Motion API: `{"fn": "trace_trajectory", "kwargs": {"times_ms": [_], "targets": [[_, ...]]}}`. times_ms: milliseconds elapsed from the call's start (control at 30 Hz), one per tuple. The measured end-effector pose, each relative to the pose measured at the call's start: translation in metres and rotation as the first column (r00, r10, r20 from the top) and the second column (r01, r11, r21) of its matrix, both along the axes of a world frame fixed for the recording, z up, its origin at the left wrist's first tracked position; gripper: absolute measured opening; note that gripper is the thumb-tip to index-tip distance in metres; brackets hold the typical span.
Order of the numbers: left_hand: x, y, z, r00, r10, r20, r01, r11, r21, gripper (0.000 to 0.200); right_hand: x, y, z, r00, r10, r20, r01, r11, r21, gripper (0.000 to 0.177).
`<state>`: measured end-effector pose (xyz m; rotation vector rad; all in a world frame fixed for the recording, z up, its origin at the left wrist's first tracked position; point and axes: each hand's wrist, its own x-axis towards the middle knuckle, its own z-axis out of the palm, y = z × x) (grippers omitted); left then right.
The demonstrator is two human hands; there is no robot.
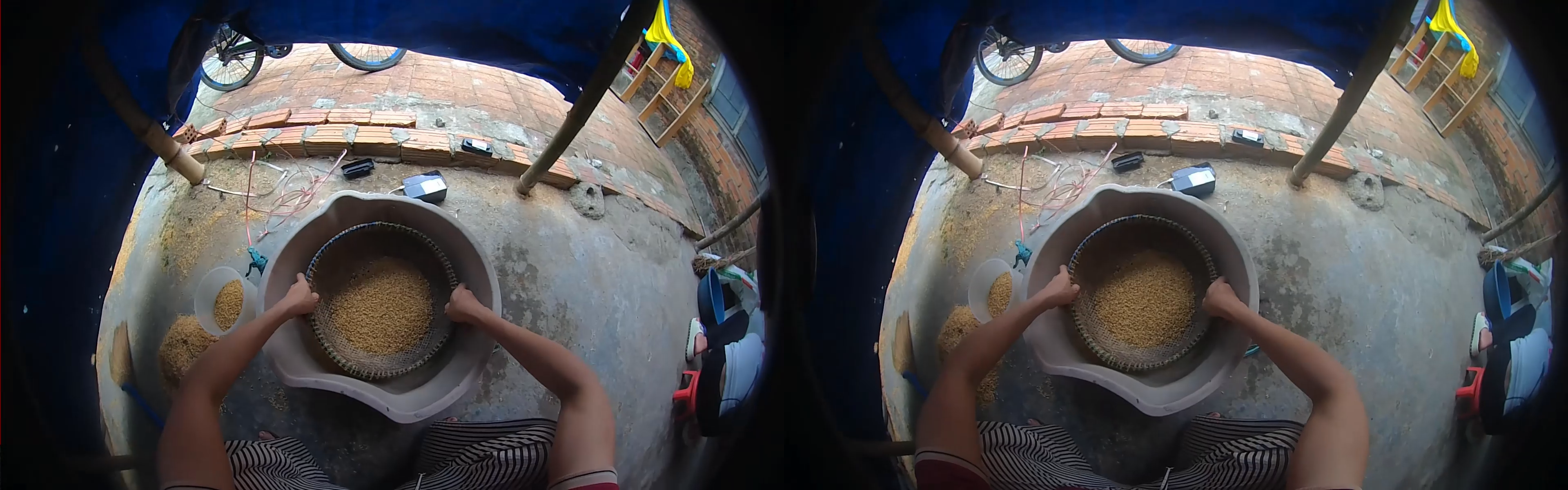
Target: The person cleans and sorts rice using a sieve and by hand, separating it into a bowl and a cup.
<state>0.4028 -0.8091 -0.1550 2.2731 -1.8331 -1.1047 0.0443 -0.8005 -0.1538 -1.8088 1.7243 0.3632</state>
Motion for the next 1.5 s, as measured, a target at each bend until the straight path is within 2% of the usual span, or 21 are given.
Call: {"fn": "trace_trajectory", "kwargs": {"times_ms": [100, 200, 333, 433, 500, 533, 633, 700, 833, 900, 933, 1000, 1033, 1067, 1100, 1200, 1267, 1333, 1400, 1467, 1500], "targets": [[-0.003, 0.003, -0.009, 0.997, 0.067, 0.040, -0.064, 0.994, -0.084, 0.053, -0.004, 0.009, -0.012, 0.968, -0.197, 0.155, 0.204, 0.978, -0.036, 0.071], [-0.004, 0.001, 0.001, 0.992, 0.014, 0.122, 0.004, 0.989, -0.146, 0.056, -0.006, 0.012, -0.016, 0.976, -0.187, 0.109, 0.194, 0.979, -0.056, 0.068], [-0.009, 0.000, 0.075, 0.992, -0.064, 0.105, 0.085, 0.974, -0.211, 0.055, -0.005, 0.016, -0.033, 0.967, -0.236, 0.096, 0.237, 0.972, 0.007, 0.066], [-0.007, 0.014, 0.133, 0.995, -0.032, -0.097, 0.013, 0.982, -0.188, 0.047, 0.021, 0.037, 0.014, 0.925, -0.313, 0.218, 0.286, 0.947, 0.145, 0.065], [0.017, 0.011, 0.142, 0.988, -0.149, -0.031, 0.124, 0.908, -0.399, 0.041, 0.034, 0.042, 0.035, 0.885, -0.363, 0.292, 0.304, 0.925, 0.227, 0.064], [0.020, 0.014, 0.162, 0.994, -0.063, -0.090, 0.023, 0.921, -0.388, 0.040, 0.034, 0.037, 0.024, 0.886, -0.364, 0.287, 0.307, 0.924, 0.226, 0.064], [0.065, -0.015, 0.144, 0.937, -0.064, -0.343, -0.077, 0.921, -0.382, 0.038, 0.036, 0.030, 0.019, 0.700, -0.029, 0.714, -0.101, 0.985, 0.139, 0.037], [0.050, 0.001, 0.134, 0.956, -0.037, -0.290, -0.067, 0.938, -0.339, 0.037, 0.039, 0.032, 0.050, 0.713, -0.487, 0.505, 0.381, 0.873, 0.304, 0.036], [0.028, 0.027, 0.108, 0.953, -0.206, -0.223, 0.086, 0.887, -0.453, 0.035, 0.035, 0.047, 0.050, 0.967, -0.177, 0.183, 0.147, 0.975, 0.165, 0.024], [0.061, 0.003, 0.100, 0.933, -0.185, -0.310, 0.020, 0.885, -0.466, 0.033, 0.040, 0.055, 0.066, 0.819, -0.498, 0.285, 0.369, 0.838, 0.402, 0.031], [0.070, -0.010, 0.099, 0.910, -0.167, -0.379, -0.039, 0.876, -0.480, 0.032, 0.039, 0.054, 0.075, 0.817, -0.509, 0.272, 0.379, 0.828, 0.413, 0.031], [0.072, -0.013, 0.131, 0.846, -0.058, -0.530, -0.104, 0.957, -0.271, 0.030, 0.037, 0.043, 0.088, 0.523, -0.565, 0.638, 0.325, 0.825, 0.463, 0.037], [0.060, -0.015, 0.130, 0.815, -0.123, -0.566, -0.118, 0.922, -0.369, 0.031, 0.032, 0.038, 0.083, 0.521, -0.565, 0.640, 0.326, 0.825, 0.462, 0.037], [0.046, -0.007, 0.126, 0.936, -0.050, -0.349, -0.096, 0.916, -0.390, 0.035, 0.023, 0.032, 0.071, 0.715, -0.488, 0.501, 0.428, 0.872, 0.238, 0.039], [0.024, 0.009, 0.124, 0.934, -0.186, -0.305, 0.004, 0.859, -0.512, 0.036, 0.020, 0.027, 0.066, 0.853, -0.427, 0.299, 0.452, 0.892, -0.015, 0.041], [0.028, 0.001, 0.128, 0.947, -0.260, -0.190, 0.072, 0.745, -0.663, 0.042, 0.034, 0.053, 0.061, 0.951, -0.242, 0.191, 0.235, 0.970, 0.060, 0.039], [0.056, -0.021, 0.136, 0.874, -0.234, -0.425, -0.017, 0.862, -0.507, 0.044, 0.035, 0.049, 0.058, 0.843, -0.417, 0.341, 0.333, 0.901, 0.279, 0.039], [0.064, -0.026, 0.129, 0.881, -0.225, -0.415, -0.010, 0.870, -0.492, 0.045, 0.042, 0.040, 0.082, 0.542, -0.583, 0.605, 0.400, 0.812, 0.424, 0.030], [0.043, -0.007, 0.120, 0.958, -0.168, -0.233, 0.024, 0.856, -0.516, 0.046, 0.030, 0.030, 0.057, 0.611, -0.569, 0.550, 0.469, 0.820, 0.328, 0.026], [0.028, 0.009, 0.103, 0.927, -0.308, -0.217, 0.122, 0.791, -0.599, 0.048, 0.019, 0.031, 0.032, 0.947, -0.310, 0.088, 0.301, 0.948, 0.101, 0.026], [0.031, 0.004, 0.102, 0.928, -0.311, -0.205, 0.113, 0.759, -0.641, 0.047, 0.023, 0.038, 0.027, 0.973, -0.232, 0.000, 0.232, 0.973, -0.010, 0.027]]}}
